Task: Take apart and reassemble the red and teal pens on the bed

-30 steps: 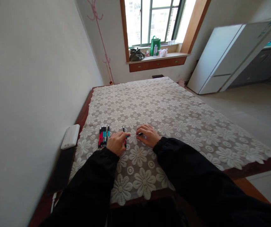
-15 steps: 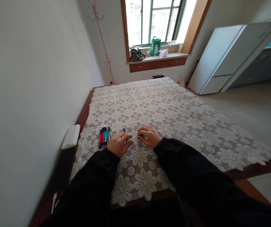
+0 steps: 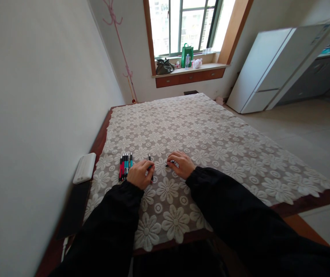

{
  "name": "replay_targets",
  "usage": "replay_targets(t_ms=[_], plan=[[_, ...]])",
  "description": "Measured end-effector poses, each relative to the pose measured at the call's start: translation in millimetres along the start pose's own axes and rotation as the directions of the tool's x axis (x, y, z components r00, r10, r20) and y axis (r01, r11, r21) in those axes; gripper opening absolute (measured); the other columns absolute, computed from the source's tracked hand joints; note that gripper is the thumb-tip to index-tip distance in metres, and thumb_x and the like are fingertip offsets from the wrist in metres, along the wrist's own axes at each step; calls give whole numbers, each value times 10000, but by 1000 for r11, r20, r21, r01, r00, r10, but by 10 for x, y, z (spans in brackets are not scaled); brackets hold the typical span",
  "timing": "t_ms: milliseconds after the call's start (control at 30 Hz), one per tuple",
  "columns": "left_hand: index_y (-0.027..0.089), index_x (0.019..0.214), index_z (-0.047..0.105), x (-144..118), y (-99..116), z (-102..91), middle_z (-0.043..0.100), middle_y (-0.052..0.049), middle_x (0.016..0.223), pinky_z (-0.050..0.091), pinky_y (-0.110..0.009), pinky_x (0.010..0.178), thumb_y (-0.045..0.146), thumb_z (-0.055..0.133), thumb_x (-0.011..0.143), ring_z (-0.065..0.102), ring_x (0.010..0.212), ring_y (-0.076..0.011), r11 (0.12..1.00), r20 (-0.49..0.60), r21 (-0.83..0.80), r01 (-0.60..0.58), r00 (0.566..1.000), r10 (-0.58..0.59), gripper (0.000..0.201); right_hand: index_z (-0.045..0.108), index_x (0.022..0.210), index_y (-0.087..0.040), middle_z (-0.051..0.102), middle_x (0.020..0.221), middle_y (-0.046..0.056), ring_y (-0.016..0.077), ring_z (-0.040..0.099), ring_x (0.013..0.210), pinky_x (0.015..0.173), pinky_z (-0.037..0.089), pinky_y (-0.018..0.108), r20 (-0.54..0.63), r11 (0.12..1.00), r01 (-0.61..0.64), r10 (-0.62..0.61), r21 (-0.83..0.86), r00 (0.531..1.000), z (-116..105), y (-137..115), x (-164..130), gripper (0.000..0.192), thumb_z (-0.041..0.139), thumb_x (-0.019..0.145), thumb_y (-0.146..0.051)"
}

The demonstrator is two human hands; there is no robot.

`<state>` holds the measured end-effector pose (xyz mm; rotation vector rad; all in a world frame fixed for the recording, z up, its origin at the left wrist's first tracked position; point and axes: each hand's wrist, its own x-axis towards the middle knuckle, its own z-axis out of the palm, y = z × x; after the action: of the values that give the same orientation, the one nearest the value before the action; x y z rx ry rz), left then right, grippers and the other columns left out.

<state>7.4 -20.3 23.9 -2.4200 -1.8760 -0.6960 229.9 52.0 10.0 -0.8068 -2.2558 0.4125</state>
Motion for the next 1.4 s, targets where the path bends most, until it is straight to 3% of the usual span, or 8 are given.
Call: replay_targets(t_ms=[400,867,1400], plan=[[231,931,640,0,-2,0,686,-14,872,429,-302,732,307,503,941,644,836,-184,999,-33,0,-34,999,34,158,647,876,-221,685,935,42,199,608,920,850,442,351,-17,999,54,-53,11,998,35,22,-6,28,626,889,-208],[226,944,646,-3,0,19,689,-25,877,444,-306,746,288,534,928,649,847,-186,990,-13,-54,-127,992,126,129,616,961,-216,661,930,52,202,599,915,849,458,356,44,990,123,-126,70,991,56,11,-17,66,614,910,-259],[228,971,656,-11,-8,55,694,-30,882,450,-312,742,316,524,953,642,822,-179,977,-60,-69,-200,979,196,160,598,859,-206,665,828,35,182,591,804,775,427,326,67,985,160,-164,61,984,41,-23,-16,104,573,937,-270]])
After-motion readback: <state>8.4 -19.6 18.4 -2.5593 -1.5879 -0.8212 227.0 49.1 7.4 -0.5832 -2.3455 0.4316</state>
